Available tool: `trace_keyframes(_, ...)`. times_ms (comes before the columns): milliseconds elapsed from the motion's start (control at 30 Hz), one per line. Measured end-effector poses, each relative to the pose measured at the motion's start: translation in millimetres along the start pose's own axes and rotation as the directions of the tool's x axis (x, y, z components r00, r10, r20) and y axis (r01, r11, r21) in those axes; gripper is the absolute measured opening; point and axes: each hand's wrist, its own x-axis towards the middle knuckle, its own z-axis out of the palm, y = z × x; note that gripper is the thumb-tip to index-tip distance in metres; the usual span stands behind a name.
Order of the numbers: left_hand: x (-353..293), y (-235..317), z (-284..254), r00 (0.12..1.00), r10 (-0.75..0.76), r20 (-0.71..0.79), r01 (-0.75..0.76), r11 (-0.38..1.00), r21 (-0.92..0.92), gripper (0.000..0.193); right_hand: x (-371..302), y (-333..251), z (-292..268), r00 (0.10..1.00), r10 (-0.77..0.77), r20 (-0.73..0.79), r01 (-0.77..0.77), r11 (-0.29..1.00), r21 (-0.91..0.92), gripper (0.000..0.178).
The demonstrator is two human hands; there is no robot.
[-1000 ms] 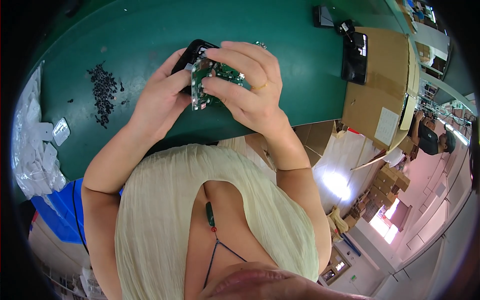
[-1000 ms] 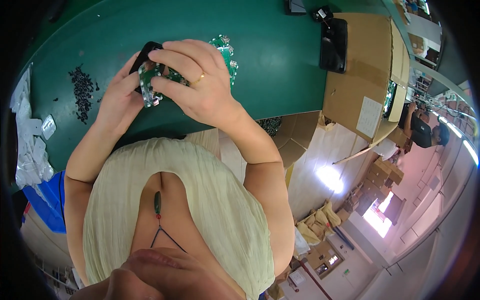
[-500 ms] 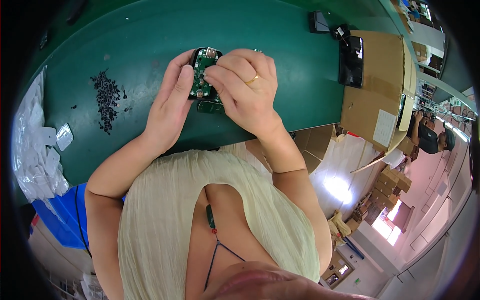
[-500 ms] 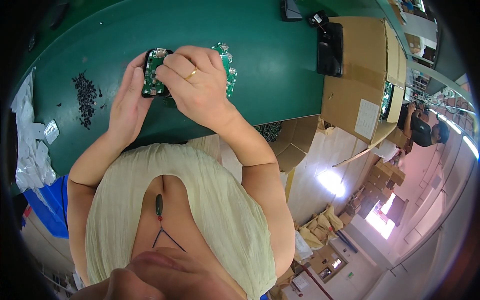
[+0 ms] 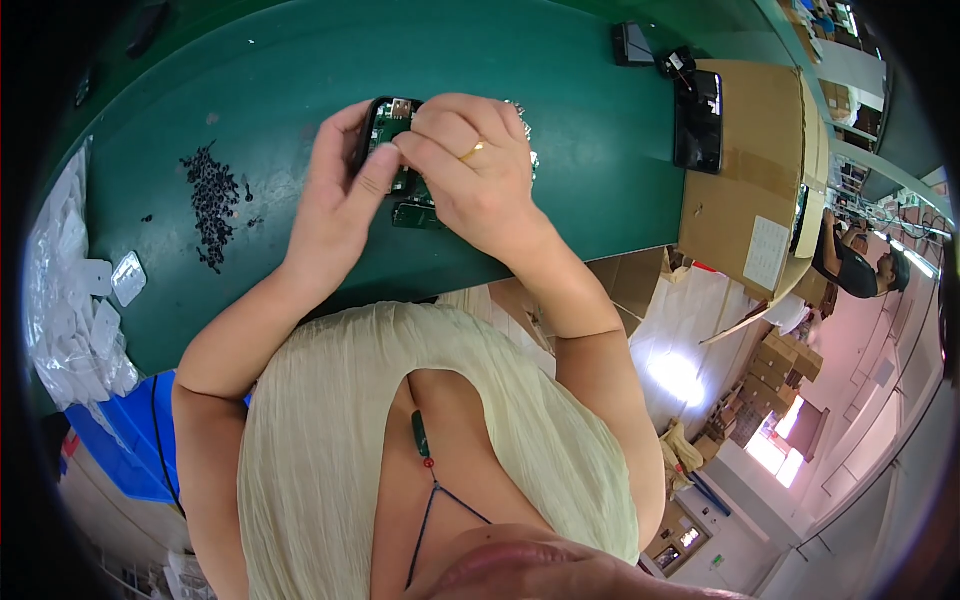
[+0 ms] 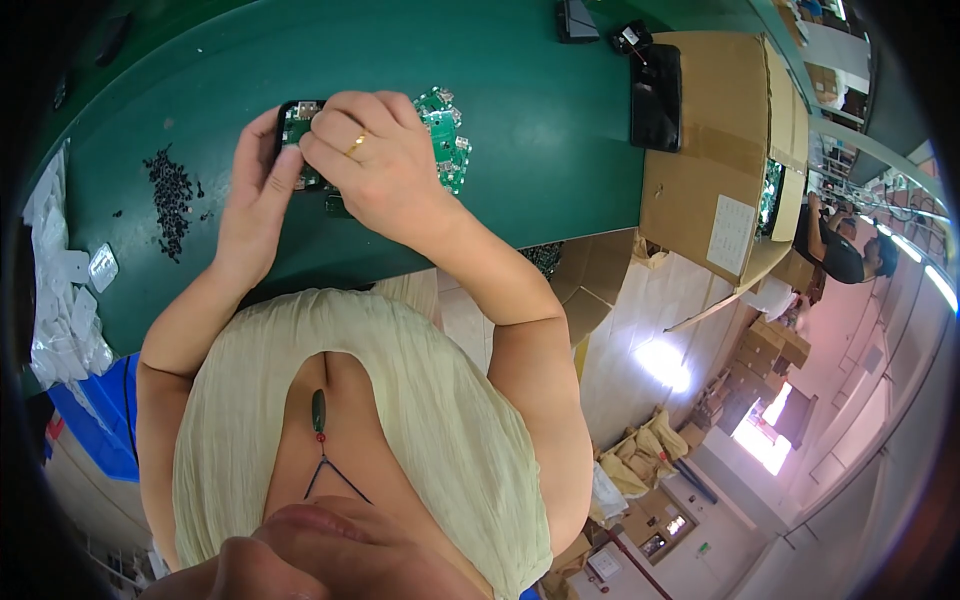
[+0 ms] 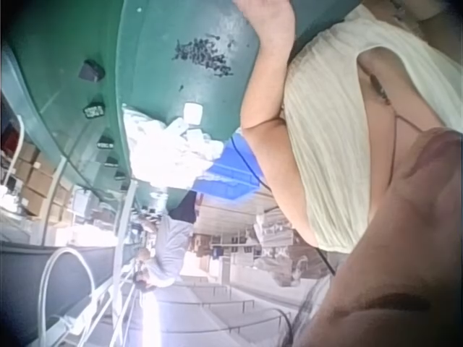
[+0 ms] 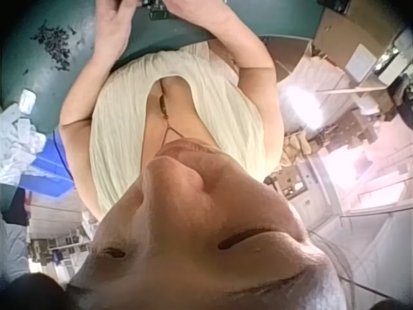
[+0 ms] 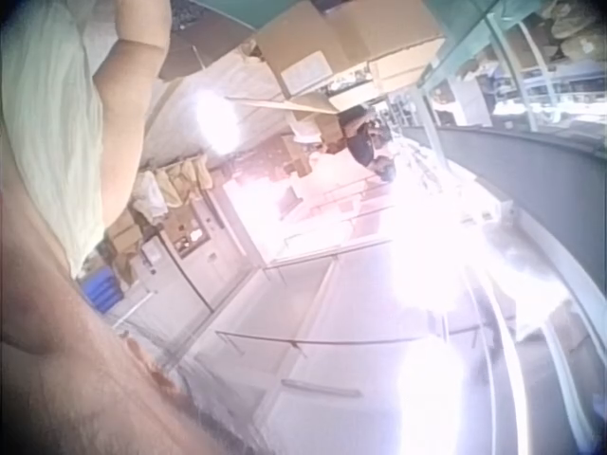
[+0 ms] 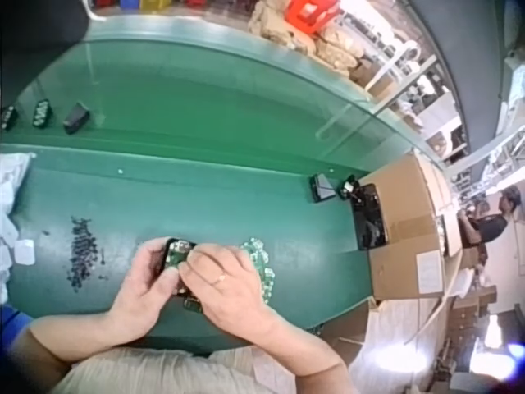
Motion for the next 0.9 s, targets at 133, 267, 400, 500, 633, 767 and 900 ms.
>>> trace_keyframes(133,9.6,7.7,1.6,0.996,-0.047,-0.076,0.03,0.978,-0.205,0.028,-0.3,-12.7,12.2,0.898,0.415,-0.143,-0.32,0.842,0.435,0.039)
trace_keyframes(267,12.1,-0.5,5.6,0.995,0.009,-0.1,-0.036,0.96,-0.278,0.027,-8.7,-23.4,19.6,0.745,0.64,0.189,-0.501,0.349,0.792,0.051)
trace_keyframes(400,16.1,0.0,11.1,0.99,0.091,-0.104,-0.111,0.97,-0.216,0.025,-5.8,-25.9,25.6,0.744,0.657,0.121,-0.504,0.433,0.747,0.049)
trace_keyframes(500,25.1,8.6,-1.8,0.978,0.196,-0.07,-0.188,0.976,0.11,0.023,-1.7,-19.8,20.3,0.737,0.674,0.049,-0.495,0.488,0.719,0.046)
trace_keyframes(633,29.5,25.7,-16.3,0.982,0.176,0.068,-0.189,0.917,0.352,0.02,4.2,-10.6,7.9,0.82,0.568,0.074,-0.492,0.632,0.598,0.043)
trace_keyframes(767,30.8,29.2,-23.6,0.99,0.11,0.085,-0.128,0.955,0.269,0.021,16.9,-2.7,-0.1,0.886,0.453,0.1,-0.42,0.693,0.586,0.043)
trace_keyframes(900,39.2,26.1,-30.8,0.977,0.191,0.094,-0.208,0.947,0.244,0.019,30.1,9.9,-5.3,0.925,0.314,0.215,-0.379,0.816,0.436,0.04)
